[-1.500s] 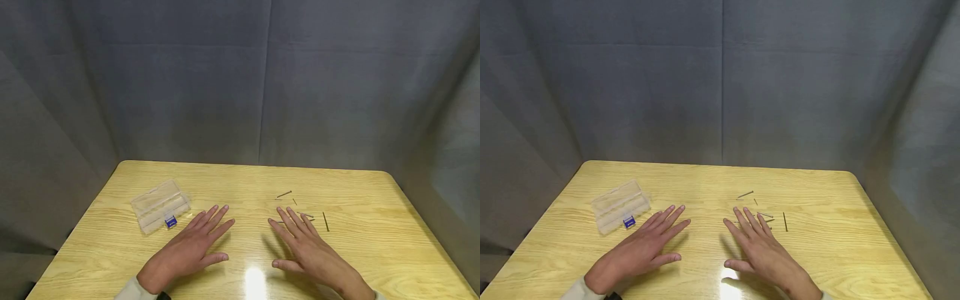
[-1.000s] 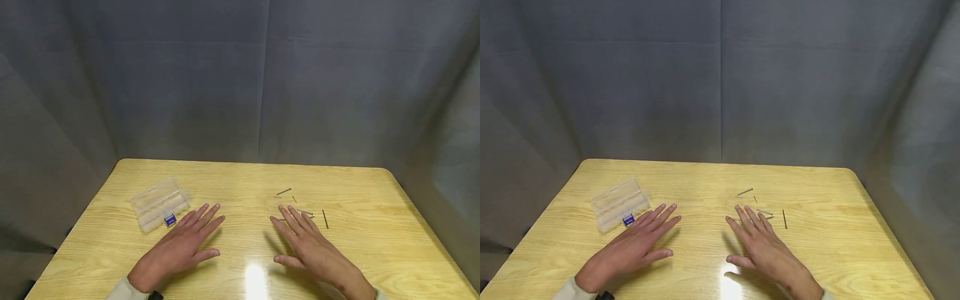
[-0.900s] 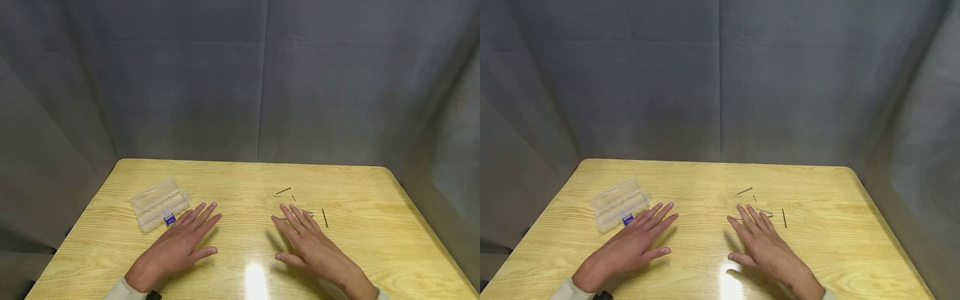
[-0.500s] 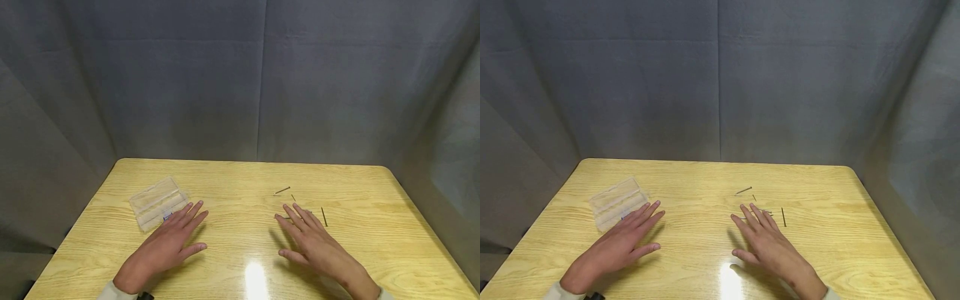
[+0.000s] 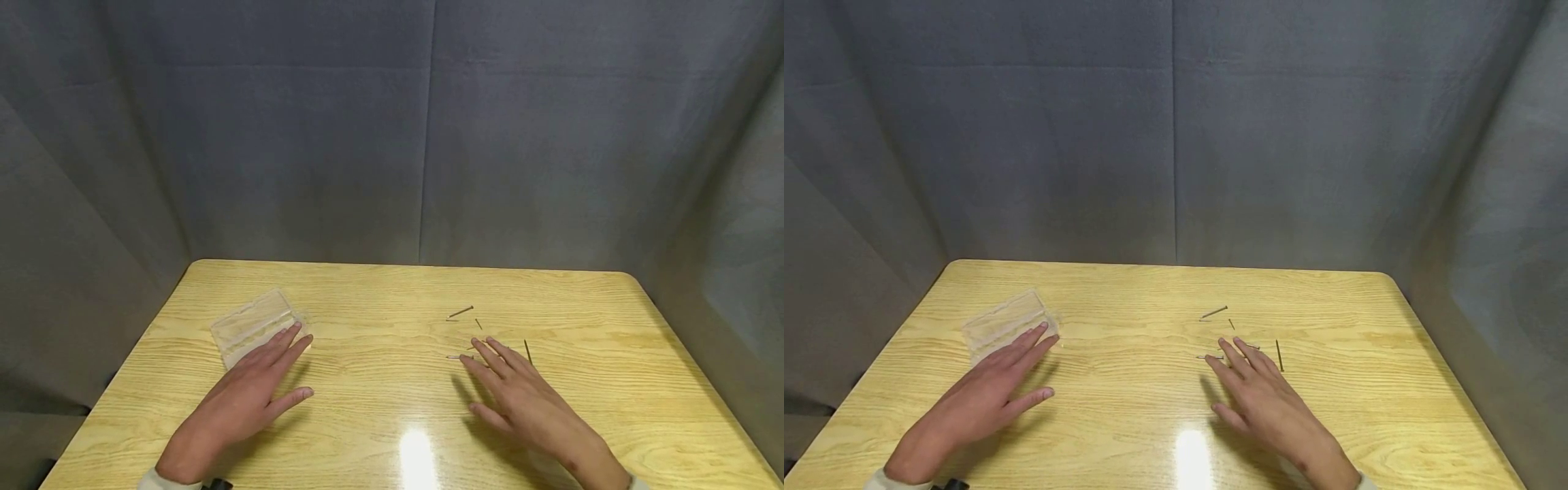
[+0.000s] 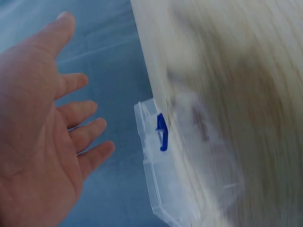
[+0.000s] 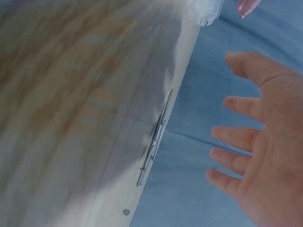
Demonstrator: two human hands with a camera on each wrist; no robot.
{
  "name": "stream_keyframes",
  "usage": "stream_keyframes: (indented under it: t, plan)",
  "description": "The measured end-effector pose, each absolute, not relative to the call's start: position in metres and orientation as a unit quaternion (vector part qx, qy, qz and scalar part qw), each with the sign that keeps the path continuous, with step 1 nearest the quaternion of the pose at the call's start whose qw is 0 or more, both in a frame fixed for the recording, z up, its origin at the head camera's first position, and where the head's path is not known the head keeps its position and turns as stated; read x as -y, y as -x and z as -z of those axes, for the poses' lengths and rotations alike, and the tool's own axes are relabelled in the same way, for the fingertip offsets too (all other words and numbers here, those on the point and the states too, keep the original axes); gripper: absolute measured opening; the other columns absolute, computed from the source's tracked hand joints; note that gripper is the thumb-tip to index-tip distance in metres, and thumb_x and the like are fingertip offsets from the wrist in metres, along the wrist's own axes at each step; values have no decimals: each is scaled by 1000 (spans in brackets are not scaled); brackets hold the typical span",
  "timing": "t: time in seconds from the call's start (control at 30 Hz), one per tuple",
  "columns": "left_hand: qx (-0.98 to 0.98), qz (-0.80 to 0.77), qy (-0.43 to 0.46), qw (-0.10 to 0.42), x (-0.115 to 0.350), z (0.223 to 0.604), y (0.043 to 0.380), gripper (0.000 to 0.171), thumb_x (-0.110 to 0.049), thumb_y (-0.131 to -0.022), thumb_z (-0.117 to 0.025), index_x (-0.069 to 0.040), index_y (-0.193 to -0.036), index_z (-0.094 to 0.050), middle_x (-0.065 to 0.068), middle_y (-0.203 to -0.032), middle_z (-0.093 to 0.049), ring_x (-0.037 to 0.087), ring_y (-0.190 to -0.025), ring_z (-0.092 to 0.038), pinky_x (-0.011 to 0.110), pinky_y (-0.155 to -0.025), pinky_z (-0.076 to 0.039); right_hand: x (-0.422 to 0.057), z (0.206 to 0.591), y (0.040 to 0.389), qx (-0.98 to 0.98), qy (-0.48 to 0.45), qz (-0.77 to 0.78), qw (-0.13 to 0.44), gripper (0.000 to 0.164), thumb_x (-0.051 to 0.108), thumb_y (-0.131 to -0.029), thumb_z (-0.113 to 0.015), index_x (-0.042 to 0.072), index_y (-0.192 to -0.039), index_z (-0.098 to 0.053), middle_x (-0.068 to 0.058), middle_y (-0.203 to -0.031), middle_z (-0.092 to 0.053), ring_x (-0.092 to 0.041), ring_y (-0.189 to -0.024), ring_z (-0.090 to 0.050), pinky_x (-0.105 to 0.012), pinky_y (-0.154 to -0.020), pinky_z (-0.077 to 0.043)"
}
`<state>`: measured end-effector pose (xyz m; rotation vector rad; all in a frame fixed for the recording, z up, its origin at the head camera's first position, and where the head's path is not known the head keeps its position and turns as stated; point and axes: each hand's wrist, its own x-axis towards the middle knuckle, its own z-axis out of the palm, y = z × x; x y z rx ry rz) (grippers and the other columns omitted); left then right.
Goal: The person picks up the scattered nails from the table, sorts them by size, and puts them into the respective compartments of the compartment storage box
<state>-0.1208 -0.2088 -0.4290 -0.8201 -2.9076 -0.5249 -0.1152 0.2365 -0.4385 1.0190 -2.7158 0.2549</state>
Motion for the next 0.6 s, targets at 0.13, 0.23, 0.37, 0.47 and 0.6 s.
stream_keyframes:
  t: [0.13,0.23,0.37,0.47,0.6]
  plan:
    - [950,179,250,46,216,428,122,74,-52,-102,-61,-12,-160,-38,13,-167,-25,36,-149,-30,58,-112,-31,-241,436,116,927,-344,-95,117,65,36,-95,-75,8,-150,-53,-19,-157,-43,-41,-143,-39,-58,-109,-35]
    - [956,169,233,60,220,430,123,72,-49,-102,-63,-10,-158,-41,17,-163,-33,38,-146,-36,61,-109,-34,-244,435,116,930,-336,-101,110,64,40,-97,-72,7,-149,-54,-17,-156,-44,-41,-142,-41,-58,-108,-37]
    - [964,138,208,91,225,433,125,69,-43,-102,-65,-5,-154,-44,22,-149,-48,42,-134,-49,62,-101,-40,-247,435,116,934,-324,-113,97,61,45,-100,-67,8,-148,-56,-16,-156,-44,-41,-140,-43,-59,-107,-38]
    - [967,133,188,108,229,435,127,66,-41,-102,-66,-4,-152,-45,22,-142,-53,43,-126,-52,62,-98,-42,-250,435,116,935,-320,-118,98,58,43,-100,-68,9,-146,-58,-16,-155,-45,-40,-138,-46,-60,-105,-40]
    - [970,148,161,109,235,434,130,67,-46,-103,-62,-4,-152,-45,22,-140,-52,42,-124,-52,62,-97,-42,-255,435,117,933,-322,-114,114,54,37,-98,-73,7,-141,-62,-16,-151,-50,-37,-134,-50,-59,-103,-42]
